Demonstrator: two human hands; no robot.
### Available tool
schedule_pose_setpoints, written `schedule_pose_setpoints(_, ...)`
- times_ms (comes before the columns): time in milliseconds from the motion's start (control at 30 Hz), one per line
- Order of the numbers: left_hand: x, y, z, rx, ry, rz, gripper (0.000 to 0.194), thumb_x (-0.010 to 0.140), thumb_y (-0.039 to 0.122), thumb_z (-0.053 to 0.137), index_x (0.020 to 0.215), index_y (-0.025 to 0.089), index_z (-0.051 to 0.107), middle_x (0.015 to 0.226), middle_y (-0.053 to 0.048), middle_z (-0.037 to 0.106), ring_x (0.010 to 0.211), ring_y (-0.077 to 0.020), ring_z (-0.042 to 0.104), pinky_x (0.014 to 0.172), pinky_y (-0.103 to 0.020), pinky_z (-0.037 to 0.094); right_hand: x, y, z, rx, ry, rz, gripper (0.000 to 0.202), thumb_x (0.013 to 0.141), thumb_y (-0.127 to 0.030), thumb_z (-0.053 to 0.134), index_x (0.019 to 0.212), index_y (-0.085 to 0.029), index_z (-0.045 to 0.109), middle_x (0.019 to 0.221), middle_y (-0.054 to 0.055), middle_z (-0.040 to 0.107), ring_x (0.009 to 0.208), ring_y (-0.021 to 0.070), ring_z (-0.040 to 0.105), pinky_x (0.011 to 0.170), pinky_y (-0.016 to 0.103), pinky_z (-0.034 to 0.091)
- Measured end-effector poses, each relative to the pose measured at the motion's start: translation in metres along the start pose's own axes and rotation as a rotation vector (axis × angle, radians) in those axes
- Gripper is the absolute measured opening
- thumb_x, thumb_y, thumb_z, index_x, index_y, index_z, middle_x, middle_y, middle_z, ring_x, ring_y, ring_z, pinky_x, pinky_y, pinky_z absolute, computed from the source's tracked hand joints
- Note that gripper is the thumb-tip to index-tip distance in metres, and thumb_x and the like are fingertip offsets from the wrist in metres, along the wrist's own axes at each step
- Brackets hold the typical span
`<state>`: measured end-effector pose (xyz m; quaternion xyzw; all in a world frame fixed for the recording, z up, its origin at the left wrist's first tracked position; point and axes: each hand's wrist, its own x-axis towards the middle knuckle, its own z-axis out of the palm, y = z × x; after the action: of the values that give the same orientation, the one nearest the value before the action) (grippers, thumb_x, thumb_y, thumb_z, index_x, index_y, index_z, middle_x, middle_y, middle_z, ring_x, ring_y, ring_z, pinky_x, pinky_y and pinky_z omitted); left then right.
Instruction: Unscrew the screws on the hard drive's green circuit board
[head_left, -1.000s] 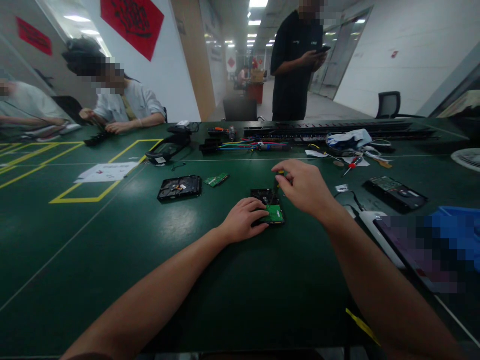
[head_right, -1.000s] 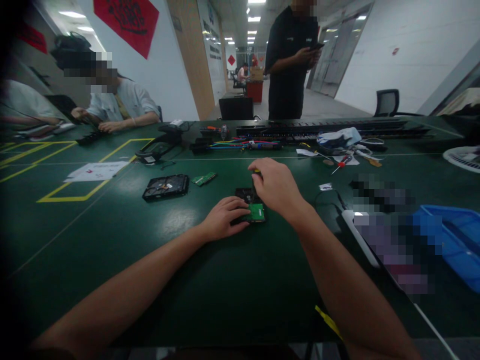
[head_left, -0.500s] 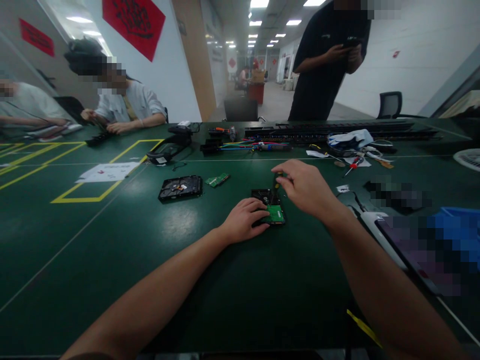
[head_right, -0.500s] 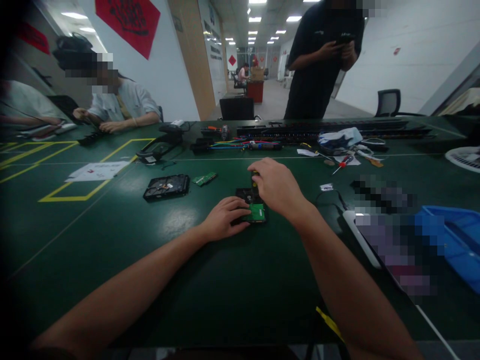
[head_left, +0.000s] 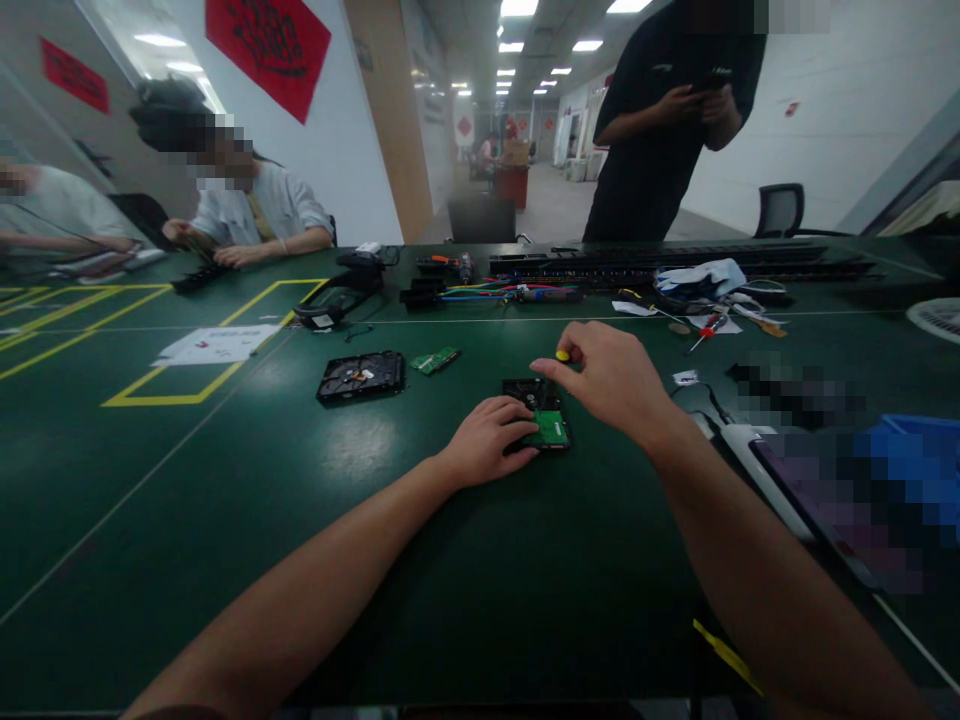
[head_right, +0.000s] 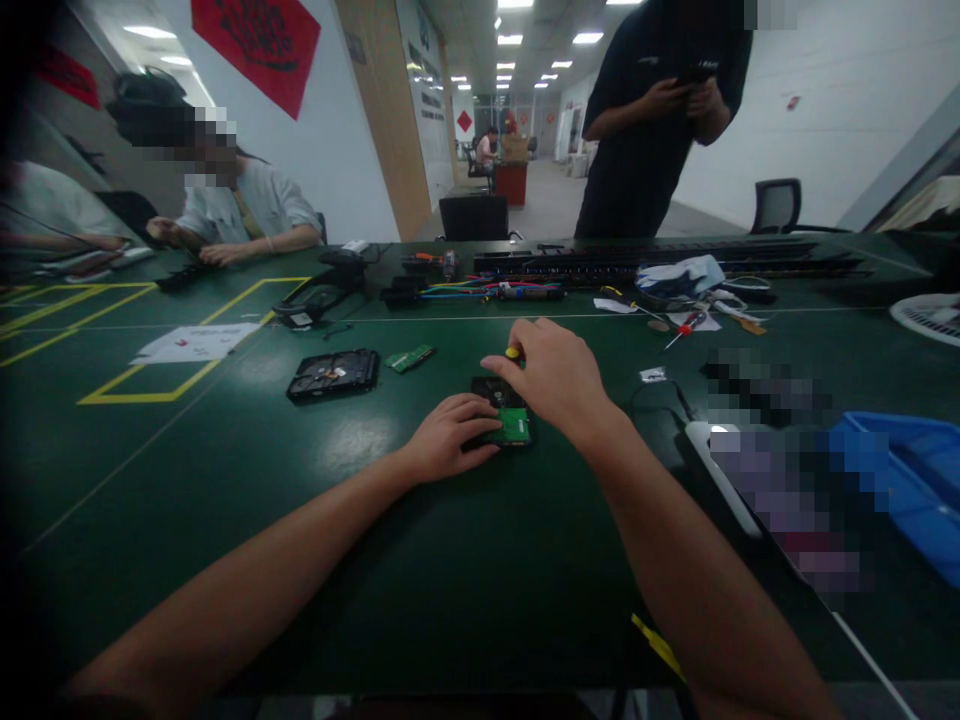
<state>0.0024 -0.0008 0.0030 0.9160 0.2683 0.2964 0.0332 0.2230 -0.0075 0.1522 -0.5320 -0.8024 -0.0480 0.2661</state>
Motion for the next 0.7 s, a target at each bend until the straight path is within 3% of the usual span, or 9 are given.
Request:
schedule_pose_setpoints(233, 0.0007, 0.0006, 0.0008, -0.005, -0.009, -0.010, 0.035, 0.098, 0.043, 0.070, 0.128, 0.026, 0.075, 0.132, -0.010, 0.071, 0.131, -0.0306, 0.061, 0.114, -0.053, 0.050, 0.0001, 0.0024, -0.0005, 0.045, -0.023, -0.063, 0.012, 0.098, -0.032, 0.067, 0.102, -0.022, 0.072, 0.101, 0.008, 0.075, 0.088, 0.0244, 0.067, 0.081, 0.039, 0.049)
schedule_pose_setpoints(467, 0.0005, 0.0008, 0.0014, -0.003, -0.007, -0.010, 0.035, 0.098, 0.043, 0.070, 0.127, 0.024, 0.075, 0.132, -0.010, 0.071, 0.131, -0.0304, 0.061, 0.115, -0.052, 0.049, -0.0009, 0.0051, 0.0023, 0.125, -0.066, -0.134, 0.034, 0.098, -0.016, 0.056, 0.127, -0.017, 0.075, 0.132, 0.013, 0.076, 0.124, 0.0305, 0.071, 0.111, 0.048, 0.052)
schedule_pose_setpoints(700, 0.0012, 0.0021, 0.0005, -0.005, -0.010, -0.013, 0.034, 0.099, 0.044, 0.069, 0.127, 0.025, 0.075, 0.132, -0.010, 0.071, 0.131, -0.0303, 0.061, 0.115, -0.051, 0.049, -0.0021, 0.0026, -0.0018, 0.159, -0.077, -0.153, 0.045, 0.095, -0.009, 0.050, 0.131, -0.017, 0.076, 0.136, 0.013, 0.075, 0.124, 0.0323, 0.073, 0.111, 0.051, 0.055)
